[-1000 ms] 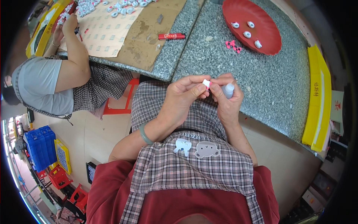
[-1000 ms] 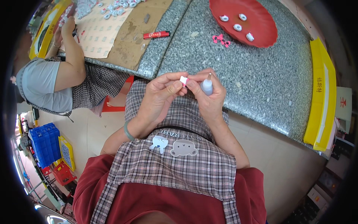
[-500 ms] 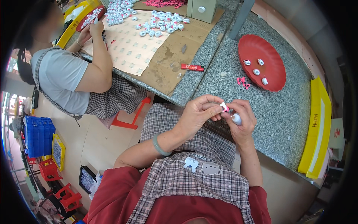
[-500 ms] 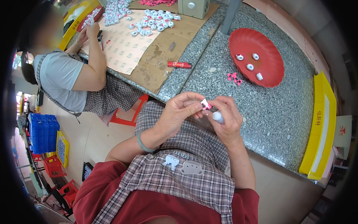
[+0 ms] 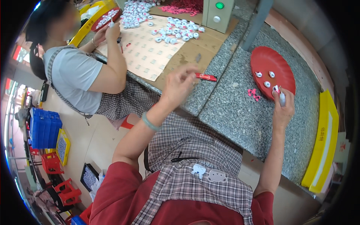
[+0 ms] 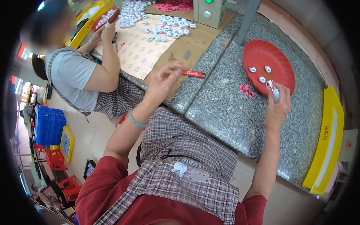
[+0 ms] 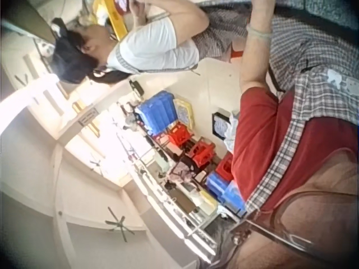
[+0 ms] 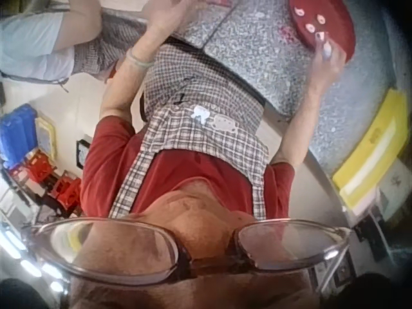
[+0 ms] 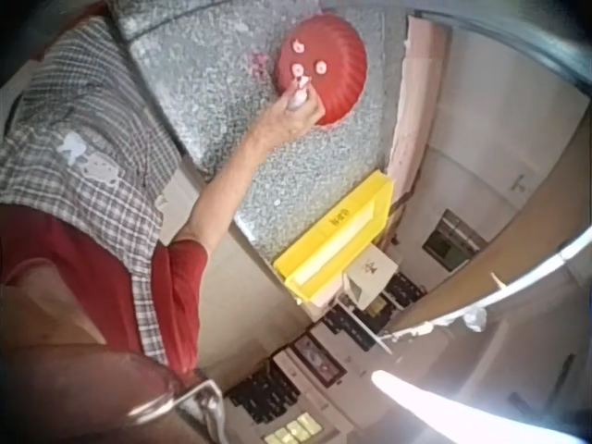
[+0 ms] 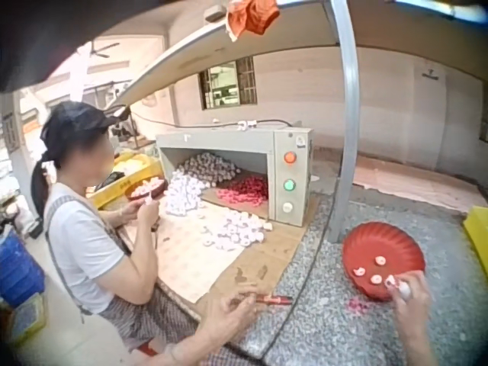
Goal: Applying glue to small white plastic character heads and attaching pink bows to them on a factory assembly line.
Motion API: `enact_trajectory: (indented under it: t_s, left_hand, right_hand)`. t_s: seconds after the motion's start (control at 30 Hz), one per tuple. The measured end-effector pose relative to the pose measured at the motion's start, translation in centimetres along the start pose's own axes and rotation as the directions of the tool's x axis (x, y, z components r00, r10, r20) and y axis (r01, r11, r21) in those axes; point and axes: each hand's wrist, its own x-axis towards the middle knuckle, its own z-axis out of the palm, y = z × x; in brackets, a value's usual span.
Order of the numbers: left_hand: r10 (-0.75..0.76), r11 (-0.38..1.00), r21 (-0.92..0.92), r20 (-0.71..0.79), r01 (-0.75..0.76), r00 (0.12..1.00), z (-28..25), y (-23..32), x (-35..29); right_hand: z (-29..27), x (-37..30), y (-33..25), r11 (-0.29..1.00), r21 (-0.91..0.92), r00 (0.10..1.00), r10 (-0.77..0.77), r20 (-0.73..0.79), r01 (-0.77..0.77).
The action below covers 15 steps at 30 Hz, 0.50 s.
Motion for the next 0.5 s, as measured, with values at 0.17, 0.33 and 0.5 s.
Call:
enact_trajectory:
  t_s: [0.17, 0.33, 0.5]
  left_hand:
    - [0.506, 0.694, 0.663, -0.174, -0.279, 0.845, -6.1, -3.9, 7.2]
    - [0.615, 0.421, 0.862, -0.042, -0.283, 0.787, -7.2, -5.8, 11.9]
    - [0.582, 0.245, 0.921, 0.11, -0.303, 0.806, -6.5, -5.4, 12.3]
  right_hand:
    - [0.1, 0.0, -0.2, 0.994, -0.101, 0.997, -0.022, 0.068, 0.029]
    - [-0.4, -1.3, -2.5, 0.999, -0.011, 0.997, -0.029, 0.075, 0.03]
    - [-1.1, -3.0, -3.1, 0.998, 0.066, 0.991, -0.014, 0.134, 0.005]
